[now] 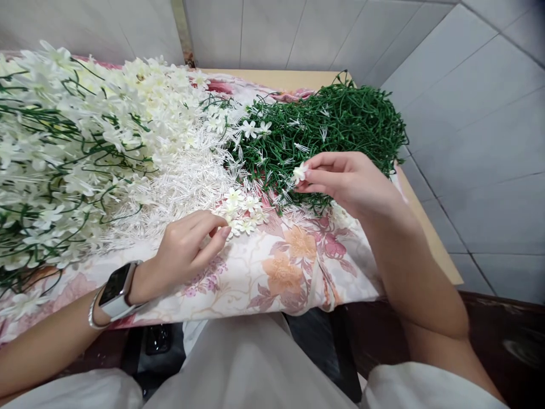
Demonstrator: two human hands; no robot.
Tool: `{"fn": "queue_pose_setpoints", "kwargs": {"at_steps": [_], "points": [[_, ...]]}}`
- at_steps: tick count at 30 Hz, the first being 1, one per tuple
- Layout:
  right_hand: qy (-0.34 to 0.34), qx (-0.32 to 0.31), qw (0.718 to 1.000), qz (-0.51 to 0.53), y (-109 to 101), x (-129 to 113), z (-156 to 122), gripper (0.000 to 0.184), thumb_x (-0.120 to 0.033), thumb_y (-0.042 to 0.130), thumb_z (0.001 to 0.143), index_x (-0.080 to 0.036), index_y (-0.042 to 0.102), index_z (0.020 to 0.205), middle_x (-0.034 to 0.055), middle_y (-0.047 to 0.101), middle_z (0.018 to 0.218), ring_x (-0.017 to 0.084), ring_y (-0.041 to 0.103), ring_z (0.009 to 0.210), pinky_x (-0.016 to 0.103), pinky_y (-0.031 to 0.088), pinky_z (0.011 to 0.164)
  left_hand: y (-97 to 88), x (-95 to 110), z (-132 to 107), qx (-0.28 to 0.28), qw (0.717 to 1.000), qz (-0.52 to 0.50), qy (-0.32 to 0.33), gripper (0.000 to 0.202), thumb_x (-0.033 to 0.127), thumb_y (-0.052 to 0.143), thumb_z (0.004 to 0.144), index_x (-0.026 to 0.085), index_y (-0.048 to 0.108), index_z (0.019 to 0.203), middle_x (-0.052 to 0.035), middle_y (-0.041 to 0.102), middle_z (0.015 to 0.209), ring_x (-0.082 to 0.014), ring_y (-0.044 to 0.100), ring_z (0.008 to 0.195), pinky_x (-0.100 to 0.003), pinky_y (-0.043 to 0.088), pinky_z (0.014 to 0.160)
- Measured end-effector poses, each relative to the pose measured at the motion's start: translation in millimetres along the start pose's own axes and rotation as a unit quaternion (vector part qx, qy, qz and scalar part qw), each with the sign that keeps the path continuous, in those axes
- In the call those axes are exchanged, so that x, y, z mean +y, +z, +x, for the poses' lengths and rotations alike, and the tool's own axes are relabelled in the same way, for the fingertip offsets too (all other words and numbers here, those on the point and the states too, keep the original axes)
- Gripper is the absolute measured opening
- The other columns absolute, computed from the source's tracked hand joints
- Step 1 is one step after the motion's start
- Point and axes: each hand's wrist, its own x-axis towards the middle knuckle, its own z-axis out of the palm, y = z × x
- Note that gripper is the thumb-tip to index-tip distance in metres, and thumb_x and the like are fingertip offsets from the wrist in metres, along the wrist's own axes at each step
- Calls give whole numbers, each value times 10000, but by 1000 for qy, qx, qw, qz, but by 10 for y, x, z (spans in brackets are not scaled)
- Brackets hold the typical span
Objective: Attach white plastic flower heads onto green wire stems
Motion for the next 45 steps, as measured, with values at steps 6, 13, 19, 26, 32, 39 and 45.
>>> {"fn": "queue_pose_setpoints", "kwargs": {"at_steps": [6,13,19,26,32,39,45], "points": [[-40,55,997,34,146,134,58,59,-118,657,697,-153,621,668,0,609,629,97,600,602,283,525,669,20,-8,-5,-12,1000,5,17,141,156,459,891,129,579,822,-25,595,696,-117,552,620,-236,414,588],[-151,37,988,-13,283,69,-138,42,-143,645,760,-169,615,772,-9,627,719,88,590,657,242,501,660,10,17,1,-31,999,-13,-26,165,183,440,907,145,587,842,-14,606,713,-109,554,635,-225,418,605],[-343,-112,911,-201,657,189,-489,70,-104,519,856,-150,568,835,28,631,788,108,576,743,250,483,700,4,-1,76,-77,956,-202,-197,250,347,469,914,179,632,1004,-25,692,869,-132,635,753,-228,475,688],[-463,-288,773,-325,840,417,-657,237,-92,346,924,-100,573,856,70,559,763,137,459,711,260,446,689,37,25,87,-119,864,-409,-266,293,322,590,856,185,612,1114,-69,695,998,-167,652,929,-247,518,799],[-515,-335,682,-397,841,453,-697,267,-42,346,910,-80,609,890,84,583,808,152,481,764,250,426,737,22,79,72,-186,864,-406,-234,287,290,638,816,200,631,1089,-59,695,996,-169,656,887,-257,529,776],[-509,-308,715,-368,881,436,-682,275,-85,346,922,-109,606,838,62,589,743,139,450,675,292,429,743,34,105,70,-53,882,-373,-284,112,253,667,785,159,686,843,-27,704,793,-133,658,722,-209,529,653],[-460,-206,829,-243,808,379,-604,122,-116,444,896,-143,555,852,30,615,738,114,542,724,338,453,872,42,14,62,38,822,-456,-339,197,263,678,782,165,621,943,-25,681,776,-132,669,687,-240,571,649]]}}
